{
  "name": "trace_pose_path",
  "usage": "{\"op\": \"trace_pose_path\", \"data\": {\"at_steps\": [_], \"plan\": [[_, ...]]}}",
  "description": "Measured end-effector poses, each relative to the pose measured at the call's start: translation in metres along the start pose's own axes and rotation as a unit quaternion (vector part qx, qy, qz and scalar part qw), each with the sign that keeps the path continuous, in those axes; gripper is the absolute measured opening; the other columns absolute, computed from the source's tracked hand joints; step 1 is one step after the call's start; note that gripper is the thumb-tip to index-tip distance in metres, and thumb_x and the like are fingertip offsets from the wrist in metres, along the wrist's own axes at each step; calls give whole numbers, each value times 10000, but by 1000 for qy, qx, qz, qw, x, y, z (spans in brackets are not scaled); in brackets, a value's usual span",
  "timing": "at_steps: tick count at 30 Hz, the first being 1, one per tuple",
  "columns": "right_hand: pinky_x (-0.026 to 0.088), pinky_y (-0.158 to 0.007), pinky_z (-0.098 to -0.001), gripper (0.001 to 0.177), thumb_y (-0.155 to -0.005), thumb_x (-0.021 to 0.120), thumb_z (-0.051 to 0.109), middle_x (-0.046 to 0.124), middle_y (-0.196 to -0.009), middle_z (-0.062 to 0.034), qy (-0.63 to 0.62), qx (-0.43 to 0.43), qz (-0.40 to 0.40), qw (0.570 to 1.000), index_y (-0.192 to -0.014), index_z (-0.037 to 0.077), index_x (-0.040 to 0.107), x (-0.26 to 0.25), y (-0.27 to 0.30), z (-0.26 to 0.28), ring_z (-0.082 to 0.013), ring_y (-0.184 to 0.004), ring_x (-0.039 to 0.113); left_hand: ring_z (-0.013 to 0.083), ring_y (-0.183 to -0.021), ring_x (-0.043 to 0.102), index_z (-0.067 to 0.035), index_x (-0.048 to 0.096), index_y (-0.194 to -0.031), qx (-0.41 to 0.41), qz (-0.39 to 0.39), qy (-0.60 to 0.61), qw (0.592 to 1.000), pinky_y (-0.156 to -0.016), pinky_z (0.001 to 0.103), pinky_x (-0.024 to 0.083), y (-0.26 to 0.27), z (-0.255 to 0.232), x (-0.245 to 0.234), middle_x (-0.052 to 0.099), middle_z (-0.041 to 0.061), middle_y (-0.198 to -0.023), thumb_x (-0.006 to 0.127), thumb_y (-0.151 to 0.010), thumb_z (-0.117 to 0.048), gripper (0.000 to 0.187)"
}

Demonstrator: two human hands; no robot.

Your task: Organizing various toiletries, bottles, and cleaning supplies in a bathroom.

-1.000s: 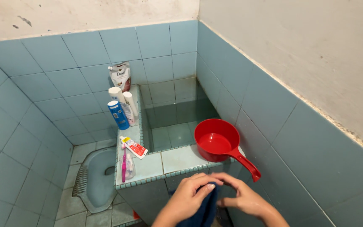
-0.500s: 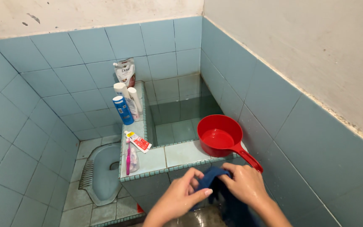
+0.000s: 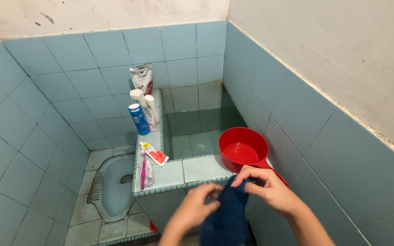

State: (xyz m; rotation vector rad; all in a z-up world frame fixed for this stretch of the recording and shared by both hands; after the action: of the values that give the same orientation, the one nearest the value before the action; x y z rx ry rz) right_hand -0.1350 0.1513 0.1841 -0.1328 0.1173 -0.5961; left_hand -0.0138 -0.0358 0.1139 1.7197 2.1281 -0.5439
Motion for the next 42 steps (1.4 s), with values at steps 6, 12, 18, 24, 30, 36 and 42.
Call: {"op": "trace_pose_path", "data": {"at_steps": [6, 12, 18, 24, 30, 36, 42], "plan": [[373, -725, -324, 185, -695, 574, -144, 617, -1053, -142, -78, -30, 18, 996, -764, 24, 609, -8, 2, 1, -226, -868, 517, 52, -671, 532, -80, 748, -985, -101, 7, 198, 975, -608, 200, 436, 17, 57, 43, 665, -28, -792, 669, -997, -255, 192], [381, -709, -303, 102, -710, 657, -67, 627, -1055, -186, -158, -59, 85, 982, -707, 22, 607, 6, 7, 20, -226, -841, 534, 186, -980, 672, 74, 688, -1275, -269, -20, 395, 878, -891, 284, 501, 3, 80, 78, 760, 144, -1120, 581, -937, -504, 679], [434, -989, -438, 166, -729, 745, -96, 524, -1325, -104, -42, -53, -37, 997, -701, 53, 678, -20, 12, -9, -301, -1235, 593, 306, -1103, 692, 26, 699, -1279, -251, -151, 571, 767, -1003, 389, 503, 13, 57, 47, 765, 227, -1210, 635, -915, -42, 377], [418, -824, -409, 114, -865, 734, -68, 651, -946, -166, -128, 63, -148, 979, -827, -7, 644, -44, 33, -68, -285, -910, 577, 165, -796, 518, -4, 670, -842, -165, -354, 402, 828, -774, 277, 388, 28, 74, 1, 614, 63, -832, 739, -842, 54, 90], [531, -799, -440, 91, -880, 678, -41, 654, -1341, -178, -169, 67, -193, 964, -837, 7, 614, -43, 30, -75, -282, -1083, 623, 161, -751, 523, -5, 597, -766, -125, -352, 375, 848, -730, 271, 393, 35, 52, -29, 630, 77, -772, 715, -880, 11, 164], [401, -588, -323, 76, -885, 655, -94, 692, -1132, -181, -112, 32, -206, 972, -847, -30, 642, -44, 24, -67, -195, -736, 513, 348, -878, 718, 0, 486, -874, -175, -253, 493, 814, -833, 387, 539, 38, 31, -27, 772, 302, -913, 576, -832, 143, 174], [525, -911, -433, 101, -848, 648, -91, 782, -1221, -195, -14, 38, -174, 984, -806, -17, 703, -40, 25, -46, -291, -1094, 675, 322, -806, 727, -51, 477, -1353, -312, -11, 468, 827, -792, 422, 631, 40, 104, 11, 694, 247, -1012, 791, -815, -12, 623]]}}
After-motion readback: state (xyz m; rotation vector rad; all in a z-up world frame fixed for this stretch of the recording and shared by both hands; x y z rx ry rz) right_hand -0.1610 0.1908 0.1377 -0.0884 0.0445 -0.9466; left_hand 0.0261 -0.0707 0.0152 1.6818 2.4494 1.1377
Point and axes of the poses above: each hand's wrist, its own y-axis away from the middle knuckle, its own x-axis out of the palm, z = x × y, the point moved 3 cm from there along -y, towards the middle knuckle
